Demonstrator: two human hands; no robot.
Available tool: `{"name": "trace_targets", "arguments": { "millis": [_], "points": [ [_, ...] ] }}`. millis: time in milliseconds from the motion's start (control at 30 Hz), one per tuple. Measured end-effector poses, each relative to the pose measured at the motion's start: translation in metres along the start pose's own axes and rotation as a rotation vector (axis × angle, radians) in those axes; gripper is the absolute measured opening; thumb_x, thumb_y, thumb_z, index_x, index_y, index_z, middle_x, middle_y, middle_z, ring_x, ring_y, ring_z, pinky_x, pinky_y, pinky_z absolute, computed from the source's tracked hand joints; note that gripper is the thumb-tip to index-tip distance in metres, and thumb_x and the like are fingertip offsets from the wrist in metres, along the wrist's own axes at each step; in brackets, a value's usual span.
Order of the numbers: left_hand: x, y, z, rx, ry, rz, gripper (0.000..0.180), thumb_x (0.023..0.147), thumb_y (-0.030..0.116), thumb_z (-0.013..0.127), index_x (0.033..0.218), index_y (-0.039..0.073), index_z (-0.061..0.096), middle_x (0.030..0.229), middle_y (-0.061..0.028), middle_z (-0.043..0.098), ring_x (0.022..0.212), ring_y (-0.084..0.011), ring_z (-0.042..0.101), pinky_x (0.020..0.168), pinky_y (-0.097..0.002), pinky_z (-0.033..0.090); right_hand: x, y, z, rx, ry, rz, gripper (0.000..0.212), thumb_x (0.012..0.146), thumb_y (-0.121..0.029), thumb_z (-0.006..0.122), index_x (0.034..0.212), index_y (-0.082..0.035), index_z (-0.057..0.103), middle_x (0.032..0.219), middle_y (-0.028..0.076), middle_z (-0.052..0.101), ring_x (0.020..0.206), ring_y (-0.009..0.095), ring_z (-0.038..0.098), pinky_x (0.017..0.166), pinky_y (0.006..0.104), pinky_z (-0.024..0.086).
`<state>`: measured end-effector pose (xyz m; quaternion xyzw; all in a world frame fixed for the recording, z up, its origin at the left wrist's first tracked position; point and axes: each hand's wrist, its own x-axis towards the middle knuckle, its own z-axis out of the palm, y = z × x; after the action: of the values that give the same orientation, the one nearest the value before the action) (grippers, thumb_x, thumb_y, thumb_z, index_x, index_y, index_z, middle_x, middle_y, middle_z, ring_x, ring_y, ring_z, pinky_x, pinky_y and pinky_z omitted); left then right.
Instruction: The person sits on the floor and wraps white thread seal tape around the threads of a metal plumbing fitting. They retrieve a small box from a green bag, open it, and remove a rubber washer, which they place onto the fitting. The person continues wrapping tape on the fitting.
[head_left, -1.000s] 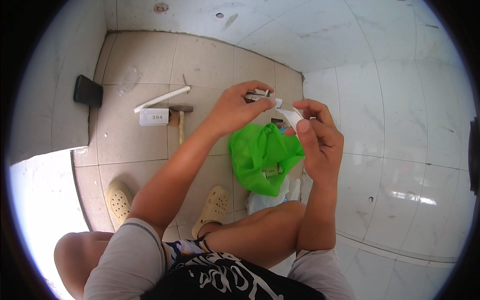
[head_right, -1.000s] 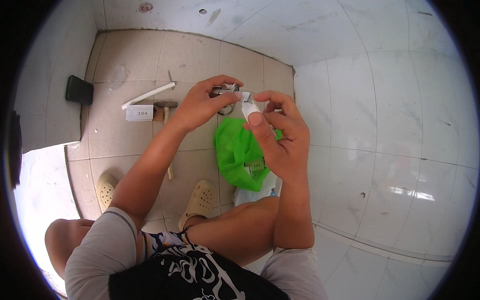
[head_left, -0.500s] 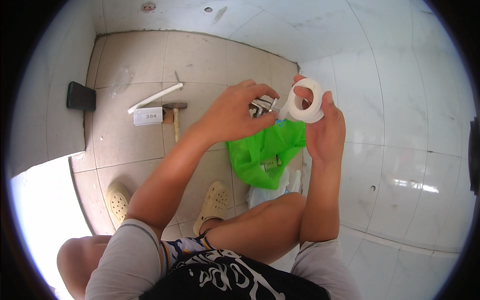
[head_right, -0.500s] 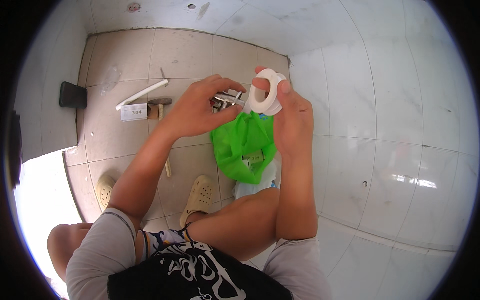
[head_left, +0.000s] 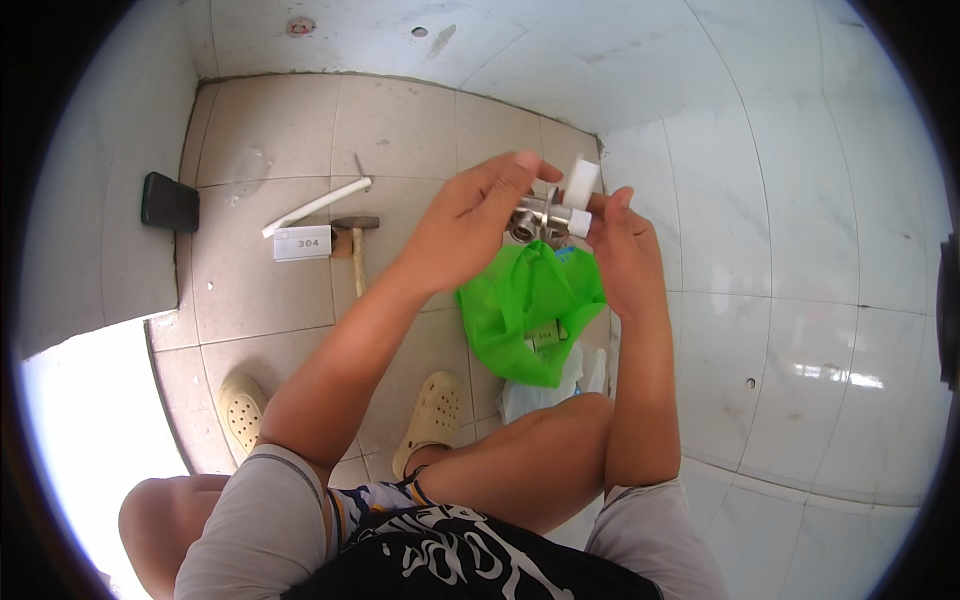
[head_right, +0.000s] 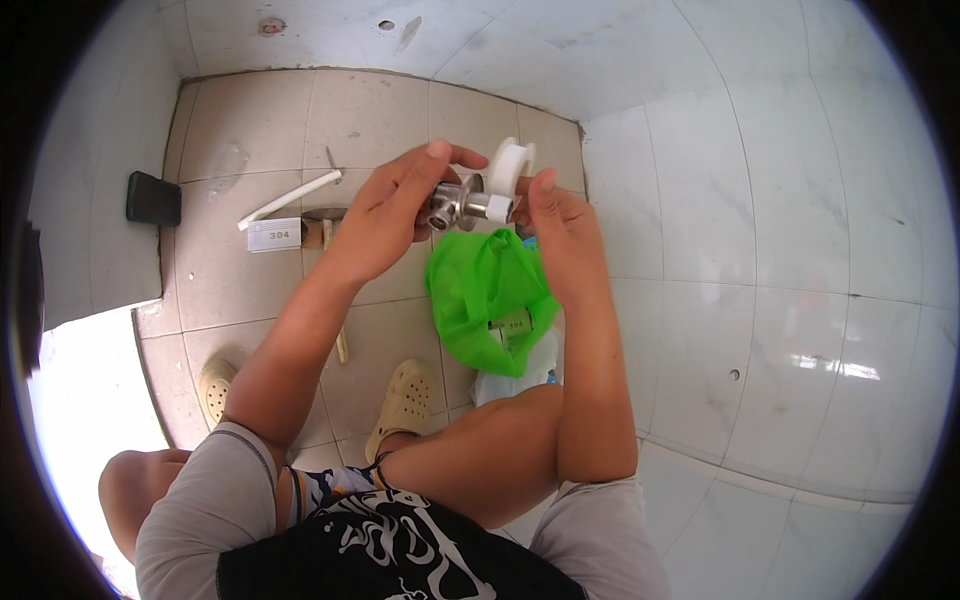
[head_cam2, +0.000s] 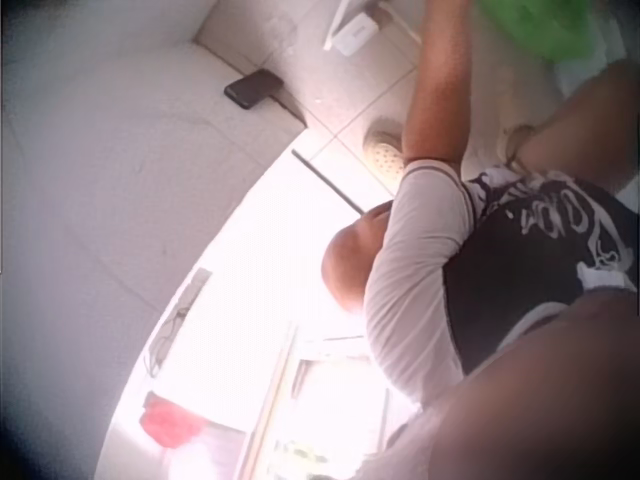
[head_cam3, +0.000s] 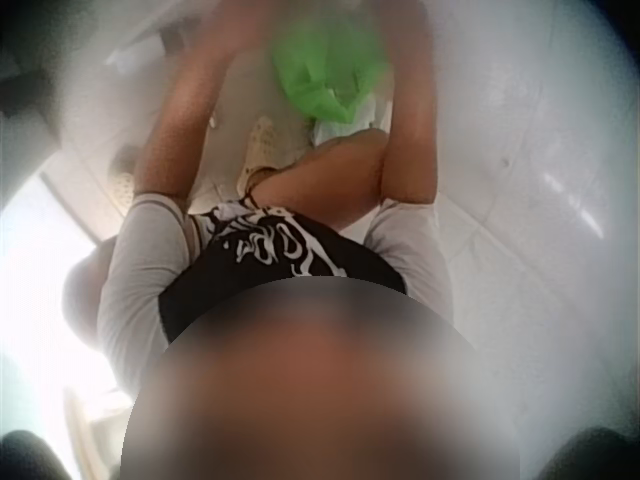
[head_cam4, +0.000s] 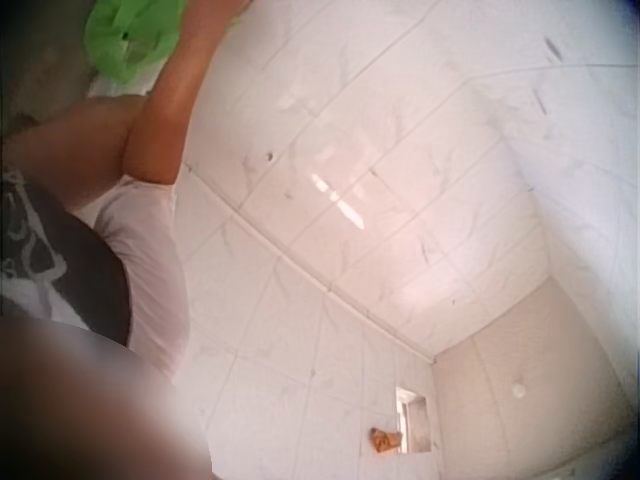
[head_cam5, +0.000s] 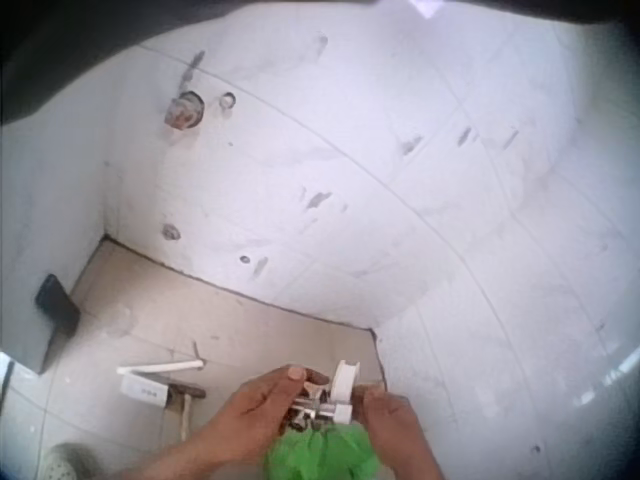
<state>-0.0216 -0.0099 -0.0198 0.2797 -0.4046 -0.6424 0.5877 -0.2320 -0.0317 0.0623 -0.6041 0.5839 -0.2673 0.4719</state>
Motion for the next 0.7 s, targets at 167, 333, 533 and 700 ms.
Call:
{"name": "trace_targets", "arguments": {
  "millis": [167, 333, 533, 700],
  "points": [
    [0.003, -0.001, -0.001, -0.013, 0.266, -0.046, 0.035, 0.116, 0.038, 0.052, 0.120, 0.008, 0.070, 0.081, 0.0067, 0.058, 0.067, -0.0006, 0.046, 0.054, -0.0208, 0.035, -0.013, 0.000, 0.018, -0.130, -0.107, -0.135, 0.058, 0.107, -0.047, 0.070, 0.137, 0.002, 0.066, 0.109, 0.007, 0.075, 0.100, 0.014, 0.068, 0.093, 0.0304, 0.053],
    [0.008, -0.016, -0.006, -0.005, 0.338, -0.005, 0.030, 0.115, 0.032, 0.054, 0.118, 0.007, 0.071, 0.074, 0.0072, 0.055, 0.062, -0.0011, 0.045, 0.052, -0.0214, 0.036, -0.017, -0.012, 0.028, -0.317, -0.079, 0.087, 0.051, 0.104, -0.041, 0.076, 0.133, 0.001, 0.068, 0.119, 0.009, 0.075, 0.100, 0.014, 0.066, 0.091, 0.0289, 0.052],
    [0.011, -0.026, -0.007, 0.086, 0.524, 0.110, 0.031, 0.116, 0.030, 0.053, 0.113, 0.006, 0.073, 0.071, 0.0059, 0.055, 0.060, -0.0028, 0.047, 0.052, -0.0239, 0.039, -0.025, -0.009, 0.032, -0.469, -0.081, -0.071, 0.048, 0.102, -0.046, 0.076, 0.104, 0.002, 0.076, 0.139, 0.016, 0.070, 0.103, 0.019, 0.065, 0.090, 0.0326, 0.053],
    [0.015, -0.025, -0.021, 0.253, 0.654, 0.172, 0.032, 0.115, 0.029, 0.054, 0.112, 0.005, 0.073, 0.069, 0.0035, 0.056, 0.060, -0.0052, 0.048, 0.054, -0.0268, 0.041, -0.036, -0.020, 0.043, -0.467, -0.131, -0.148, 0.045, 0.103, -0.041, 0.076, 0.093, 0.003, 0.077, 0.140, 0.016, 0.070, 0.105, 0.020, 0.067, 0.090, 0.0331, 0.052]
  ]
}}
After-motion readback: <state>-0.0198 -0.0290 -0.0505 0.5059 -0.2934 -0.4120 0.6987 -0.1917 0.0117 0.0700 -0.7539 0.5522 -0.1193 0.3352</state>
